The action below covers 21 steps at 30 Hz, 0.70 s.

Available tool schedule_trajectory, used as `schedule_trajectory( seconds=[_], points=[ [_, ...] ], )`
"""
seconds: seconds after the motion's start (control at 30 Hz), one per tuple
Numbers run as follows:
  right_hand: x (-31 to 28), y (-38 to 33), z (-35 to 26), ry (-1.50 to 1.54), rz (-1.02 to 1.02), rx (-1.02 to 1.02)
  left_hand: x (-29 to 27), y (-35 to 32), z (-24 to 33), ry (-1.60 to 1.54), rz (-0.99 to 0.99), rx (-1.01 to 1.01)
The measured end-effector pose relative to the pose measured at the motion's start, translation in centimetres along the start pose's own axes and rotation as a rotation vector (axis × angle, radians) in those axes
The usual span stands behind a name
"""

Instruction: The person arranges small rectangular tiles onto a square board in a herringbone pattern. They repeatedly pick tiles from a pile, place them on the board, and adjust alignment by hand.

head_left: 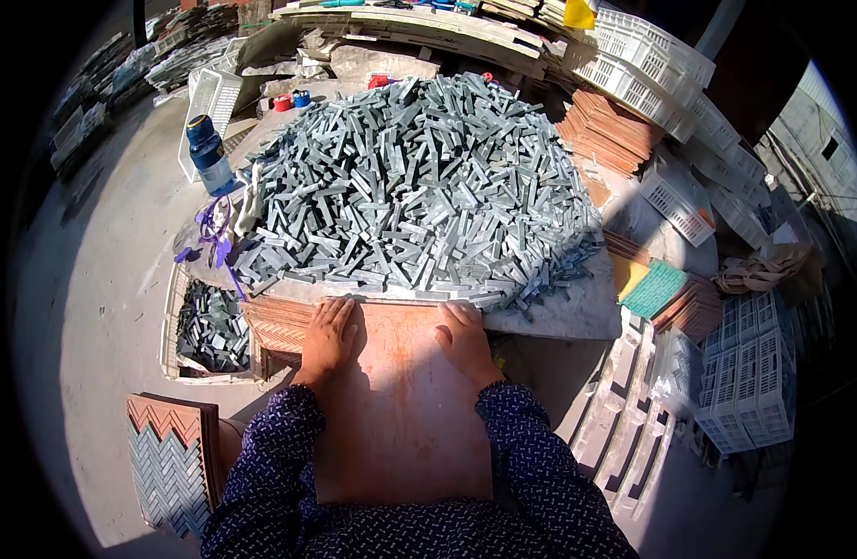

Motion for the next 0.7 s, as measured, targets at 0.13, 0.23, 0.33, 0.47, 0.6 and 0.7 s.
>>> schedule_trajectory(
  seconds=[0.13,0.23,0.33,0.47,0.6,0.7],
  points=[
    [-1.7,-1.9,-0.1,-0.142,0.142,0.065,-1.9,-1.0,-1.2,-0.103,0.225,-0.197],
    [-2.8,-6.7,1.0,0.058,0.275,0.527,0.1,-6.0,-6.3,-0.334,0.143,-0.630],
    [2.2,-11.7,5.4,0.507,-0.180,0.991,5.8,-7.8,-8.1,-1.286,-0.075,-0.802],
    [2.8,-12.4,3.7,1.268,-0.047,0.855,5.9,-8.6,-7.4,-1.436,-0.197,-0.809],
    [1.2,-10.8,6.0,1.079,0.022,0.802,4.2,-5.3,-6.3,-1.399,-0.026,-0.805],
    [-0.3,-6.2,3.9,1.101,-0.025,0.794,3.0,-4.0,-7.8,-1.362,-0.048,-0.793]
  ],
)
Point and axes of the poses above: each hand's wrist, its own y-axis towards the middle knuckle, its own x-axis out of the palm, z = x × y, the point moved 9 cm from there along y, towards the middle knuckle, and after that the axes turned 6 degrees about -z, right-handed, at the moved point
